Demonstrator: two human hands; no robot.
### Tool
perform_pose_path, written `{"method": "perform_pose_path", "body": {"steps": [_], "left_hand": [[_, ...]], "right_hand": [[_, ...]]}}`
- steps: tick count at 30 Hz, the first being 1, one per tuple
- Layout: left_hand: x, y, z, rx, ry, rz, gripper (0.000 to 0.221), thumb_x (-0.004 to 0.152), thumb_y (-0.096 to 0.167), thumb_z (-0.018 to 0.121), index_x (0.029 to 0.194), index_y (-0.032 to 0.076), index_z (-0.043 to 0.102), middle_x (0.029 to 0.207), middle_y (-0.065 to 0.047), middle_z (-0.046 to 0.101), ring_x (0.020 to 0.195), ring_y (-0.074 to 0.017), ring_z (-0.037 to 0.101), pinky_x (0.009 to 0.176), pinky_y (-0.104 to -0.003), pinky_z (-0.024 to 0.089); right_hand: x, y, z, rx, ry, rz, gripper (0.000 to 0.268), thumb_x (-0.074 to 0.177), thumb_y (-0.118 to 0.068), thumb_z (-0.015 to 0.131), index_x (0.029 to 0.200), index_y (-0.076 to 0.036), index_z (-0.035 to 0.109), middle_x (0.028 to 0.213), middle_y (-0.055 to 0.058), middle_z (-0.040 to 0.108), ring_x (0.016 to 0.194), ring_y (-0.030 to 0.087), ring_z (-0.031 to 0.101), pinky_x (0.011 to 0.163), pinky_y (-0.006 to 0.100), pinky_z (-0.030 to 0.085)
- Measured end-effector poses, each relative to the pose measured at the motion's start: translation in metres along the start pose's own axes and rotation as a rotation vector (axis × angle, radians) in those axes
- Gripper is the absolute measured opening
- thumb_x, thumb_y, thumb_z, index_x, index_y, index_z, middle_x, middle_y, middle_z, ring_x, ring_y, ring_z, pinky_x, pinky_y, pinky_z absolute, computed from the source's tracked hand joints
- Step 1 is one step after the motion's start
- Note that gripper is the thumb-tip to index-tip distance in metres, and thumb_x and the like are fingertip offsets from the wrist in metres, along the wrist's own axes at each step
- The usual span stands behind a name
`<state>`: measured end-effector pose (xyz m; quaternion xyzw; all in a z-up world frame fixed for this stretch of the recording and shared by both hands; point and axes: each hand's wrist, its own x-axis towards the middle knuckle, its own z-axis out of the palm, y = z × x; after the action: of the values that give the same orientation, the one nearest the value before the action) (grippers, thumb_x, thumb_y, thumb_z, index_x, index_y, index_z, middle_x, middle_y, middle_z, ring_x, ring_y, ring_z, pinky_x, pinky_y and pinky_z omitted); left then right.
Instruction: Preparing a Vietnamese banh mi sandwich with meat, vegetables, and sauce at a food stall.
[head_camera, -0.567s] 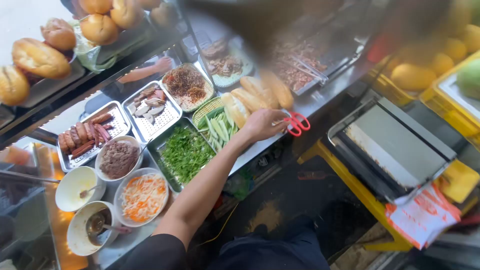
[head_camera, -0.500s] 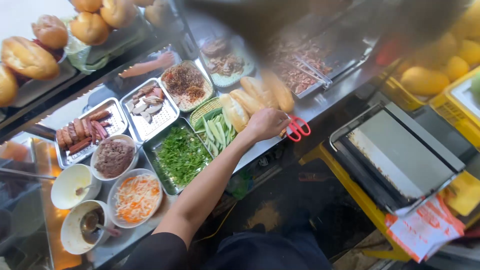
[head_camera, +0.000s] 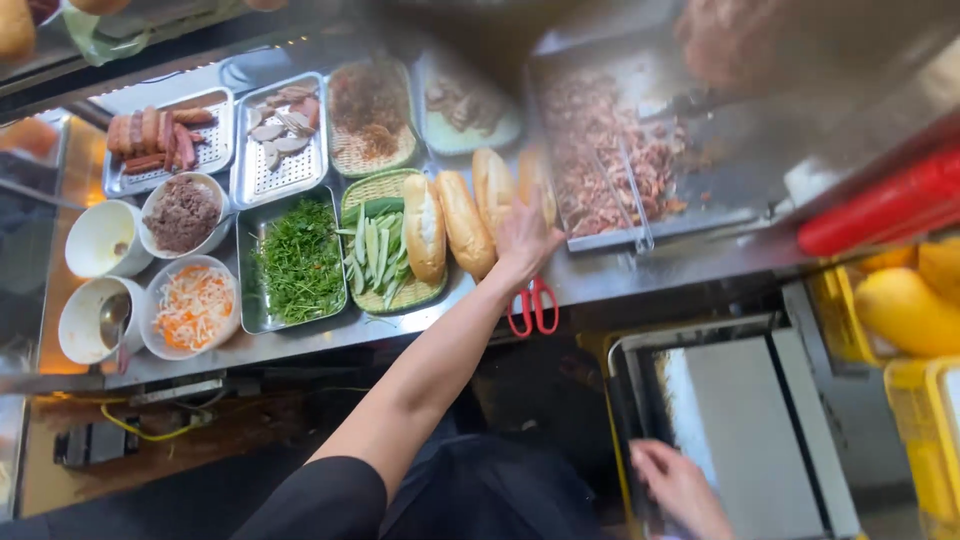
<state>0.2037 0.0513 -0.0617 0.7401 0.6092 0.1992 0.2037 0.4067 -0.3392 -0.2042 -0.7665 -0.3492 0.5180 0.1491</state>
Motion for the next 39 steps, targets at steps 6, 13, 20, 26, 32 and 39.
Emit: {"method": "perform_pose_path", "body": {"steps": [6, 13, 20, 26, 32, 39], "left_hand": [[-0.023, -0.072, -0.019, -0.642, 0.069, -0.120, 0.078, 0.079, 0.036, 0.075, 0.146, 0.005, 0.051, 0.119, -0.017, 0.069, 0.105, -0.0280, 0.069, 0.091, -0.040, 0.055], [-0.122, -0.109, -0.102, -1.758, 0.019, -0.011, 0.063, 0.097, 0.029, 0.059, 0.149, -0.004, 0.047, 0.133, -0.014, 0.064, 0.121, -0.0233, 0.063, 0.104, -0.038, 0.051], [-0.202, -0.127, -0.149, -1.884, -0.024, -0.012, 0.069, 0.089, 0.026, 0.060, 0.152, 0.004, 0.041, 0.138, -0.009, 0.060, 0.125, -0.0186, 0.061, 0.107, -0.034, 0.052], [-0.229, -0.172, -0.175, -2.070, -0.089, 0.095, 0.069, 0.102, 0.051, 0.056, 0.142, -0.006, 0.047, 0.117, -0.021, 0.068, 0.101, -0.0296, 0.071, 0.081, -0.039, 0.061], [-0.268, -0.216, -0.200, -1.955, 0.031, -0.054, 0.062, 0.102, 0.052, 0.055, 0.139, 0.003, 0.052, 0.114, -0.012, 0.066, 0.094, -0.0247, 0.071, 0.075, -0.038, 0.062], [-0.255, -0.253, -0.173, -1.968, 0.066, -0.255, 0.074, 0.098, 0.068, 0.051, 0.128, 0.000, 0.055, 0.099, -0.012, 0.066, 0.079, -0.0229, 0.071, 0.064, -0.036, 0.062]], "right_hand": [[0.011, -0.237, -0.012, 0.045, 0.180, -0.541, 0.033, 0.092, -0.025, 0.070, 0.119, -0.007, 0.073, 0.094, 0.008, 0.079, 0.085, 0.017, 0.076, 0.077, 0.031, 0.059], [0.020, -0.329, 0.031, -0.053, 0.193, -0.791, 0.036, 0.095, -0.020, 0.070, 0.127, -0.005, 0.068, 0.105, 0.014, 0.077, 0.095, 0.024, 0.077, 0.081, 0.034, 0.059], [0.052, -0.298, 0.045, -0.371, 0.313, -0.650, 0.041, 0.091, -0.027, 0.072, 0.126, -0.006, 0.068, 0.105, 0.019, 0.076, 0.098, 0.035, 0.074, 0.088, 0.047, 0.056], [0.072, -0.298, 0.080, -0.709, 0.532, -0.609, 0.069, 0.076, -0.022, 0.077, 0.140, -0.007, 0.057, 0.110, 0.031, 0.061, 0.088, 0.048, 0.067, 0.079, 0.052, 0.056], [0.026, -0.306, 0.065, -0.726, 0.475, -0.228, 0.045, 0.085, -0.033, 0.080, 0.117, -0.005, 0.068, 0.102, 0.020, 0.074, 0.098, 0.040, 0.070, 0.084, 0.050, 0.056], [-0.070, -0.250, 0.127, 0.421, -0.014, -0.390, 0.042, 0.091, -0.018, 0.070, 0.130, -0.004, 0.061, 0.087, 0.003, 0.068, 0.071, 0.013, 0.065, 0.061, 0.027, 0.051]]}}
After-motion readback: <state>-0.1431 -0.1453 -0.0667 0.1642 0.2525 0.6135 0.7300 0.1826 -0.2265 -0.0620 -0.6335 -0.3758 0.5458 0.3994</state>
